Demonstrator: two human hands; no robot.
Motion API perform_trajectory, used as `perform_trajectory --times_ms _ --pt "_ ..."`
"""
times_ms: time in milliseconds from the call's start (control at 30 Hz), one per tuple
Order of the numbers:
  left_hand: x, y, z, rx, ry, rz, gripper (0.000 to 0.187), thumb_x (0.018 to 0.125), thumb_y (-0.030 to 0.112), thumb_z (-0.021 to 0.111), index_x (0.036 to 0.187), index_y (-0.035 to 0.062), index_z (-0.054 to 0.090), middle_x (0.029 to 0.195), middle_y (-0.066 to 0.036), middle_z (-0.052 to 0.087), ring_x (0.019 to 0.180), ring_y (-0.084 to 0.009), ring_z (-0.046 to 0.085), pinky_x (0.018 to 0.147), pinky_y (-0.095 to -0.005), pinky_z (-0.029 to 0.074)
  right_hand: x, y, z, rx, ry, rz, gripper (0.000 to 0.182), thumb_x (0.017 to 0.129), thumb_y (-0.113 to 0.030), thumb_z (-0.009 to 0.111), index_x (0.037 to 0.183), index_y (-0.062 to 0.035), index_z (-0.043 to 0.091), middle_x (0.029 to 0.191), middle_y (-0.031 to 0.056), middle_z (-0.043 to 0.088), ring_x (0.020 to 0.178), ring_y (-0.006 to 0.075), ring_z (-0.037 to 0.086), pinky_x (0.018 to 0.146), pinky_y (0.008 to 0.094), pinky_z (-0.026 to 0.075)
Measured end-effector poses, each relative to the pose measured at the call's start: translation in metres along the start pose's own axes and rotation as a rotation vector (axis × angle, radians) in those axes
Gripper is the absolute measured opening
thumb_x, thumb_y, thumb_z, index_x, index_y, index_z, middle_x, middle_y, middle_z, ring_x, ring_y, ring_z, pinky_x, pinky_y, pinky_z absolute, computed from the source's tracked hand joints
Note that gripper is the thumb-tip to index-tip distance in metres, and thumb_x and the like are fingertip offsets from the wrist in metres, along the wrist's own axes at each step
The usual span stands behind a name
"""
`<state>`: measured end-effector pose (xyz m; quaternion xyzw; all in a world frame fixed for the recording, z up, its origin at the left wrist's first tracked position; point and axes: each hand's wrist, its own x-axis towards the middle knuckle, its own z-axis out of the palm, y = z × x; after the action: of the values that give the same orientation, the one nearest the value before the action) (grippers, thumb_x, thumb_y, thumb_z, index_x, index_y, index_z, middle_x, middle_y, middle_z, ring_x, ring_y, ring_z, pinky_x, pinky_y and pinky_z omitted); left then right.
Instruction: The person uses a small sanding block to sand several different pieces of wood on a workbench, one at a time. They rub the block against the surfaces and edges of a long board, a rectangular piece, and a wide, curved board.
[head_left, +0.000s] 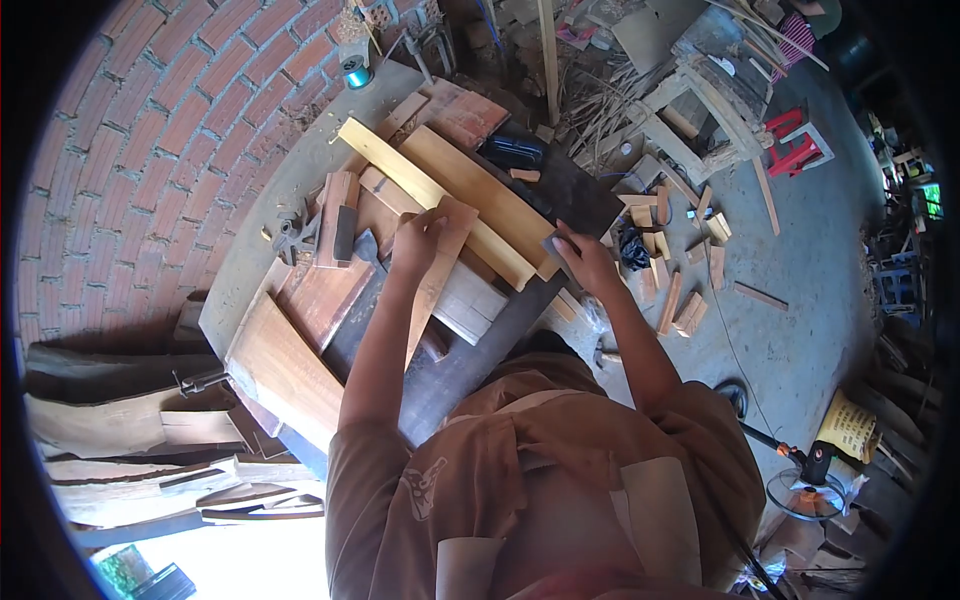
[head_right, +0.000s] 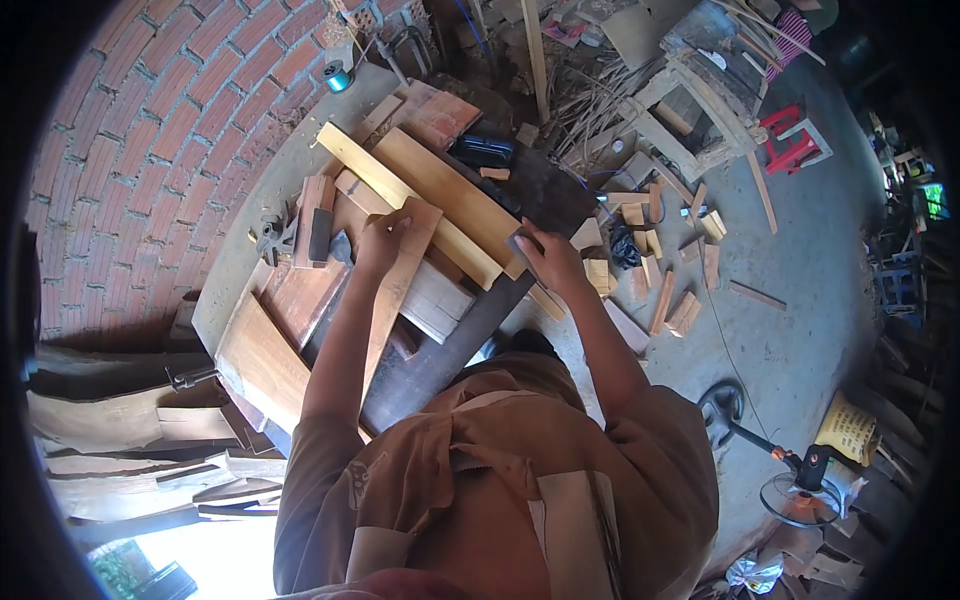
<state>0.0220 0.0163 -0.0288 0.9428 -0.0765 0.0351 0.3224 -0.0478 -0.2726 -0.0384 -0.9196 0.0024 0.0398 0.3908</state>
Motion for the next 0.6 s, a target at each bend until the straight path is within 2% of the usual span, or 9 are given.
perform_trajectory --times_ms 33,100,233,300,333,400,433,500,600 --pt "-0.001 0.003 0.000 0.003 -0.003 0.000 0.027 0.084 0.026 0.057 0.096 0.0031 0.064 0.085 -0.020 0.061 0.077 -0.0312 0.059 0.071 -0.0379 0.046 -0.001 0.001 0.001 0.004 0.000 0.003 0.045 0.088 -0.039 0.046 0.126 -0.0138 0.049 0.096 0.0201 0.060 0.094 0.0335 0.057 0.081 0.0384 0.044" --pt "-0.002 0.008 0.000 -0.039 0.027 -0.075 0.028 0.081 0.024 0.059 0.099 0.0027 0.063 0.087 -0.023 0.057 0.083 -0.0377 0.056 0.076 -0.0414 0.046 -0.001 0.002 0.001 0.025 0.007 -0.017 0.045 0.088 -0.039 0.047 0.126 -0.0143 0.049 0.098 0.0196 0.060 0.095 0.0335 0.056 0.082 0.0383 0.044" --pt "-0.007 0.003 0.015 -0.018 0.063 -0.112 0.031 0.081 0.025 0.058 0.102 0.0023 0.060 0.097 -0.023 0.055 0.095 -0.0377 0.052 0.082 -0.0427 0.043 0.000 -0.003 0.002 0.032 -0.038 0.005 0.043 0.089 -0.033 0.049 0.126 -0.0121 0.048 0.100 0.0235 0.058 0.095 0.0339 0.056 0.084 0.0357 0.043" --pt "-0.012 0.006 0.020 0.218 0.182 -0.015 0.039 0.080 0.030 0.060 0.103 -0.0011 0.058 0.109 -0.023 0.051 0.106 -0.0377 0.046 0.089 -0.0449 0.038 0.003 -0.005 0.003 0.018 -0.077 0.010 0.043 0.089 -0.033 0.048 0.127 -0.0128 0.047 0.098 0.0232 0.058 0.093 0.0339 0.057 0.082 0.0358 0.043" --pt "-0.013 0.009 0.020 0.216 0.185 -0.017 0.039 0.080 0.030 0.060 0.103 -0.0011 0.058 0.109 -0.023 0.051 0.106 -0.0377 0.046 0.089 -0.0449 0.038 0.004 -0.004 0.004 0.015 -0.078 0.008 0.043 0.089 -0.033 0.048 0.127 -0.0128 0.047 0.098 0.0232 0.058 0.093 0.0339 0.057 0.082 0.0358 0.043" --pt "-0.016 0.016 0.017 0.169 0.107 -0.056 0.058 0.074 0.038 0.065 0.110 -0.0045 0.052 0.117 -0.021 0.048 0.116 -0.0382 0.038 0.096 -0.0454 0.033 0.008 -0.002 0.008 0.004 -0.045 -0.038 0.045 0.088 -0.040 0.047 0.124 -0.0131 0.050 0.091 0.0211 0.059 0.089 0.0345 0.057 0.077 0.0390 0.044" --pt "-0.018 0.020 0.015 0.167 0.112 -0.061 0.058 0.074 0.038 0.065 0.110 -0.0045 0.052 0.117 -0.021 0.048 0.116 -0.0382 0.038 0.096 -0.0454 0.033 0.009 -0.004 0.009 0.001 -0.049 -0.043 0.045 0.088 -0.040 0.047 0.124 -0.0131 0.050 0.091 0.0211 0.059 0.089 0.0345 0.057 0.077 0.0390 0.044" --pt "-0.022 0.026 0.013 0.275 0.058 -0.036 0.075 0.067 0.043 0.070 0.118 -0.0058 0.044 0.121 -0.021 0.047 0.121 -0.0372 0.035 0.099 -0.0434 0.033 0.011 -0.008 0.008 0.017 -0.018 -0.059 0.045 0.088 -0.040 0.047 0.123 -0.0128 0.051 0.089 0.0212 0.059 0.088 0.0347 0.058 0.077 0.0391 0.044" --pt "-0.023 0.023 0.018 0.280 -0.029 -0.099 0.083 0.065 0.043 0.071 0.124 -0.0042 0.036 0.126 -0.021 0.044 0.127 -0.0341 0.030 0.101 -0.0428 0.031 0.014 -0.017 0.005 0.014 -0.066 -0.023 0.041 0.089 -0.033 0.049 0.125 -0.0139 0.049 0.094 0.0216 0.059 0.090 0.0345 0.057 0.081 0.0359 0.043"
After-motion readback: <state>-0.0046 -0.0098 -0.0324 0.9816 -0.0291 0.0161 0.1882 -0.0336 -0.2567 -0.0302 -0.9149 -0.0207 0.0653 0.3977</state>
